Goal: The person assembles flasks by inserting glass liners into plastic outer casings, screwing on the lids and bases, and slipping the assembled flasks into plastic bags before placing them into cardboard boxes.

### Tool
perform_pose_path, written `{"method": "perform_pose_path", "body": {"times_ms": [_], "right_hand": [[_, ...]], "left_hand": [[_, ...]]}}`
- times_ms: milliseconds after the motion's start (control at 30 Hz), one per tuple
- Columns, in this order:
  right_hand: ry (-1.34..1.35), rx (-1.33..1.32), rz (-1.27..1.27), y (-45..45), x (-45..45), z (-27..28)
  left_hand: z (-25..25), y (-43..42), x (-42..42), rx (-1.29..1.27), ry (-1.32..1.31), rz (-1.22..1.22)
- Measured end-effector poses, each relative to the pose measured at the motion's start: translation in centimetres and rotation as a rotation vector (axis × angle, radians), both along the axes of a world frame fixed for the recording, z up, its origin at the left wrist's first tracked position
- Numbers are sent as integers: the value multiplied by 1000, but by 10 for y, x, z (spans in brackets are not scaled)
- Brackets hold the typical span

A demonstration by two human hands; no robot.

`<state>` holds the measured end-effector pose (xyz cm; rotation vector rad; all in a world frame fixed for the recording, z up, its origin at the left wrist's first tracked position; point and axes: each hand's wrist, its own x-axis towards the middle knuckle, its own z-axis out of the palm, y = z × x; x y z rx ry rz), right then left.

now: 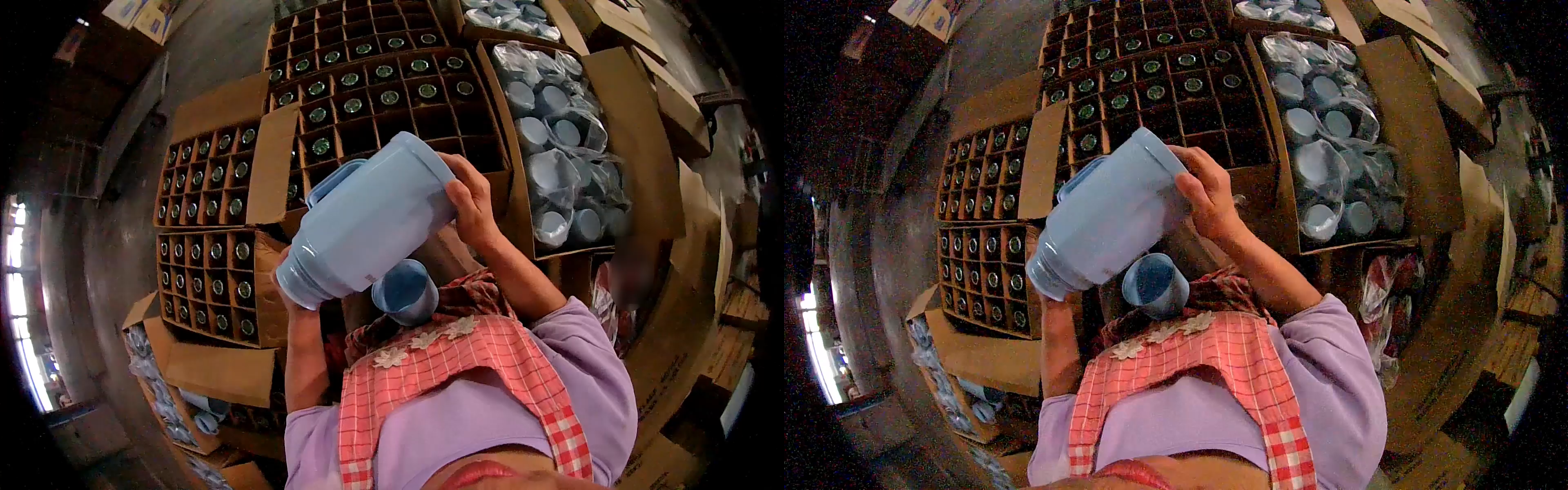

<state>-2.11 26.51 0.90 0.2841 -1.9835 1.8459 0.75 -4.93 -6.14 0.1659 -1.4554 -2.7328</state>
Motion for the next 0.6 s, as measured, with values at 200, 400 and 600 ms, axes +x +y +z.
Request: {"method": "perform_pose_path", "body": {"times_ms": [200, 400, 600], "right_hand": [[-215, -89, 4, 5, 7, 8], [-301, -172, 65, 11, 0, 13], [-368, -312, 329, 27, -10, 25]], "left_hand": [[6, 6, 7, -547, 104, 176], [58, 24, 7, -881, 371, 176], [17, 17, -5, -315, 53, -49]]}}
